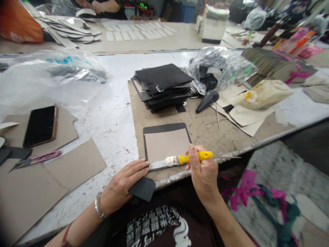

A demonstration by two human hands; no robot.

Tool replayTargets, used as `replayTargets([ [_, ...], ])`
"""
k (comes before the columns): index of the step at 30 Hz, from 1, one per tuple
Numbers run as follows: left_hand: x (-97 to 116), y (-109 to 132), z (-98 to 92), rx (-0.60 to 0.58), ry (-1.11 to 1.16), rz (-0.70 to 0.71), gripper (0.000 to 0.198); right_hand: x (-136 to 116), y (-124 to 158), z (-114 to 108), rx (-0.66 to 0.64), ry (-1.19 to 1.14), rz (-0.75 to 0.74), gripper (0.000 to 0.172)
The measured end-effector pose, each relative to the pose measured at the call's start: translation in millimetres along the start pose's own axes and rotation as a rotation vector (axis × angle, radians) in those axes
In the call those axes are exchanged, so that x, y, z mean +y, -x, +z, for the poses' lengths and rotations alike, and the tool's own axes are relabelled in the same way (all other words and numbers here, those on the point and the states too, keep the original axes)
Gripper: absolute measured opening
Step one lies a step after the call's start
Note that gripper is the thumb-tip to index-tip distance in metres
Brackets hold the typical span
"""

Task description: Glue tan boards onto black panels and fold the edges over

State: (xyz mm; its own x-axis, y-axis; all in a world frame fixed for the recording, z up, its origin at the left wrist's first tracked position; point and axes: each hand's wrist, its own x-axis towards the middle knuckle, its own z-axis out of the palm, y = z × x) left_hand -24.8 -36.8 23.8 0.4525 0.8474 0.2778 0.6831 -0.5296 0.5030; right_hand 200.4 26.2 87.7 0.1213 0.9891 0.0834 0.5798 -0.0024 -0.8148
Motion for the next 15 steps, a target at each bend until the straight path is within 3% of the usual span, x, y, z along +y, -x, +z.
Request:
replayTargets([
  [8, 1.7, 0.2, -0.7, 0.036, -0.036, 0.022, 0.052, 16.2, -6.3, -26.0, 0.115, 0.254, -0.072, 0.033],
  [15, 0.1, 1.0, -1.0, 0.038, -0.085, 0.047, 0.053, 25.3, -11.1, -36.4, 0.233, 0.365, -0.268, 0.033],
])
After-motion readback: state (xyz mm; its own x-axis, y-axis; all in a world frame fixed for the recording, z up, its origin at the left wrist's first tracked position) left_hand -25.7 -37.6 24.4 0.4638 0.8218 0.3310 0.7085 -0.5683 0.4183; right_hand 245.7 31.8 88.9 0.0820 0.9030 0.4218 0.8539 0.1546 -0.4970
